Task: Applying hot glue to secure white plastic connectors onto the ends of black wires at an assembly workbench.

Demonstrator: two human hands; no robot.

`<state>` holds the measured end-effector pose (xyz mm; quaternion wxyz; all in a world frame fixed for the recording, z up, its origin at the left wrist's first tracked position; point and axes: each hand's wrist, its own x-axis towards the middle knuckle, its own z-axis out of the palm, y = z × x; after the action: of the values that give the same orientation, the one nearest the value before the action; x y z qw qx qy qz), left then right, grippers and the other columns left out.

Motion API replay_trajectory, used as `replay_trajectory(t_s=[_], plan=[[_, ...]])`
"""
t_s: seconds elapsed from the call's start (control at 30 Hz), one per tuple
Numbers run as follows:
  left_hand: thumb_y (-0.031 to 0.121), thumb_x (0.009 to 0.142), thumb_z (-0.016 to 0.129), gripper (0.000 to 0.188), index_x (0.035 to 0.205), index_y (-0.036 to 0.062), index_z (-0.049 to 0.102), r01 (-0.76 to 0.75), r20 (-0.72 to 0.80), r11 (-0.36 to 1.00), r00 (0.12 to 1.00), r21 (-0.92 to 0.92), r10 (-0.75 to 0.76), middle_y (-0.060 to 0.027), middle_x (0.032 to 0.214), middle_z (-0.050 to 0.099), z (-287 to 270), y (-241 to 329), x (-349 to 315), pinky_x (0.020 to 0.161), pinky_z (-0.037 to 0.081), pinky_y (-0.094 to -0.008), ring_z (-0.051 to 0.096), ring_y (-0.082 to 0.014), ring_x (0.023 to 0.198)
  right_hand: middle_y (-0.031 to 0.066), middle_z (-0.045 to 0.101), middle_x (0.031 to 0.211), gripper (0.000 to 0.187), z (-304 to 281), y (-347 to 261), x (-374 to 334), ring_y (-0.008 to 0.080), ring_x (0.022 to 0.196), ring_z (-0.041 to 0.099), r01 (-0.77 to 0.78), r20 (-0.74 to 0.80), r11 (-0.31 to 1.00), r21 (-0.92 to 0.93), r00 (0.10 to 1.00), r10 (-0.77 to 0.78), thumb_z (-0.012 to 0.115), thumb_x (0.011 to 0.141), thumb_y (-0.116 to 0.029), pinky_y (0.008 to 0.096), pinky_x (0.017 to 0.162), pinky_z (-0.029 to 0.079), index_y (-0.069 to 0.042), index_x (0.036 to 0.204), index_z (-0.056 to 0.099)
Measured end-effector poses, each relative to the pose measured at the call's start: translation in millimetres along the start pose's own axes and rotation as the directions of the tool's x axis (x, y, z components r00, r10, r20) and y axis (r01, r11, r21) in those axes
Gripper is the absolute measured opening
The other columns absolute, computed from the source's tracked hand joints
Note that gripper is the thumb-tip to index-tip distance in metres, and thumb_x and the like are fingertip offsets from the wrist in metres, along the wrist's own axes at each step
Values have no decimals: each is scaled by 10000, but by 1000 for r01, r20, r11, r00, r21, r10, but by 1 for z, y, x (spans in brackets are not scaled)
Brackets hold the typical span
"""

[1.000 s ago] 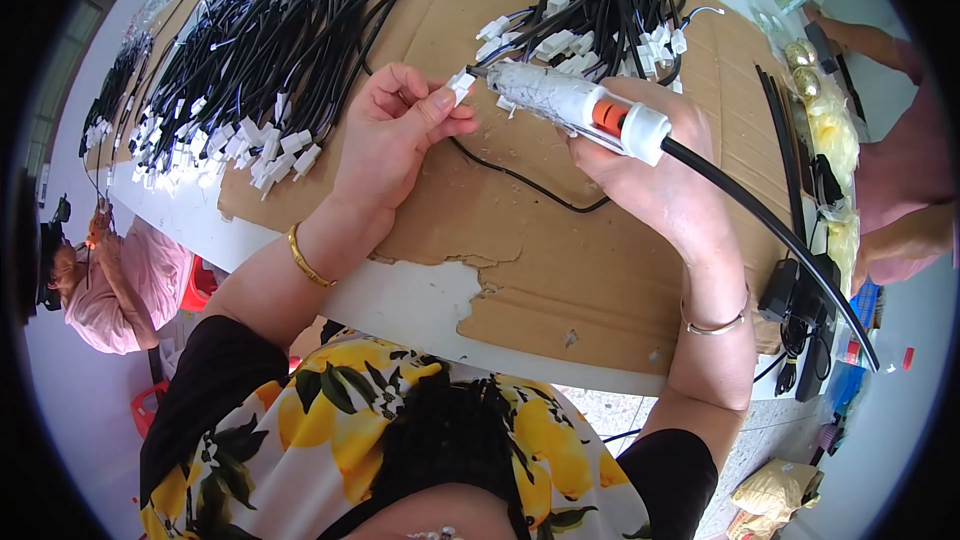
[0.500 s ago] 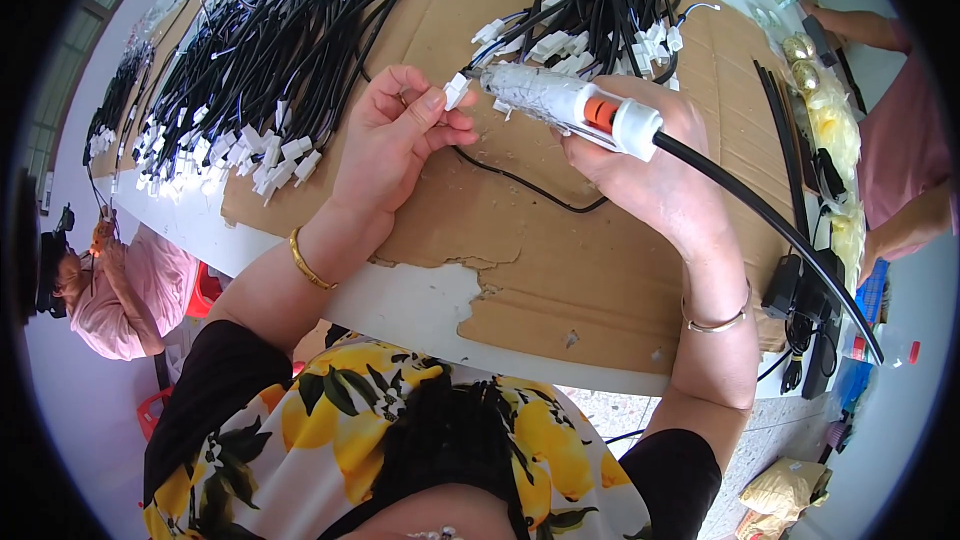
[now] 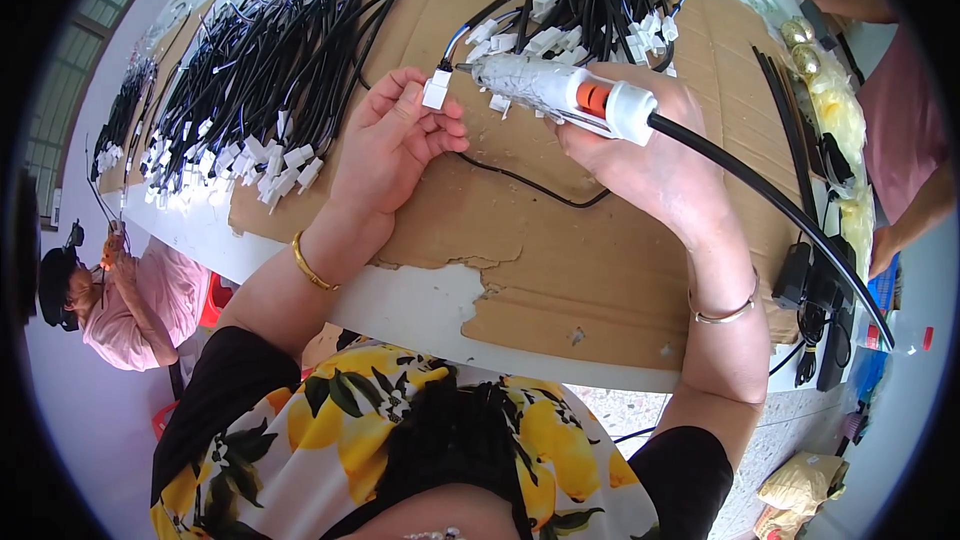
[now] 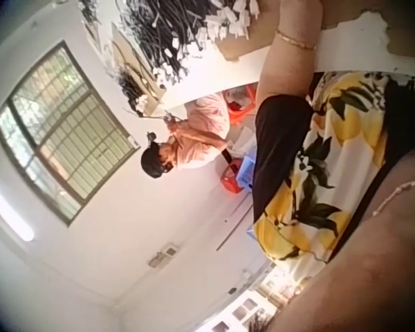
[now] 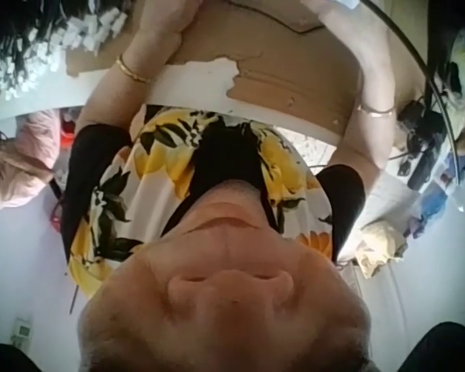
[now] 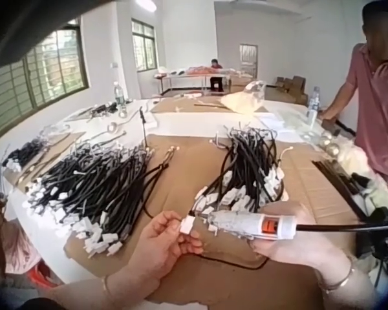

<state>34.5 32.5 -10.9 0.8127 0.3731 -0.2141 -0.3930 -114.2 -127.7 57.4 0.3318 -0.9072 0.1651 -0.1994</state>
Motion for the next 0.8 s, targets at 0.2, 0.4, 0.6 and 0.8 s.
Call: replay_trajectory(t_s=[0.2,0.4,0.6,0.8], plan=[[175,904,408,154,994,60,457,12,29,998,999,55,-13,-126,833,578,1,1,-1,647,492,-310,577,-195,711,84,626,739,200,4,1,-1,135,650,593,53,-38,996,-74,998,-56,648,704,-129,242,624,470,-12,855,590],[172,907,403,150,990,65,464,23,17,998,1000,50,-24,-118,815,575,-1,2,0,621,485,-292,570,-180,693,69,625,730,225,2,6,3,115,641,578,-43,33,998,-37,998,44,653,702,-140,236,615,465,-14,878,593],[170,908,397,161,977,40,461,47,58,999,997,12,-48,-119,782,577,-2,4,-2,589,481,-307,566,-191,660,65,623,723,237,4,-1,-1,110,625,566,-25,37,999,30,999,24,651,707,-162,236,605,460,-14,880,589],[194,907,406,161,1001,75,459,75,36,997,996,25,-76,-102,758,551,1,4,-3,560,424,-287,523,-183,644,68,624,712,237,-6,-6,1,110,610,561,-55,27,998,26,998,55,657,695,-167,237,599,457,-11,861,593]])
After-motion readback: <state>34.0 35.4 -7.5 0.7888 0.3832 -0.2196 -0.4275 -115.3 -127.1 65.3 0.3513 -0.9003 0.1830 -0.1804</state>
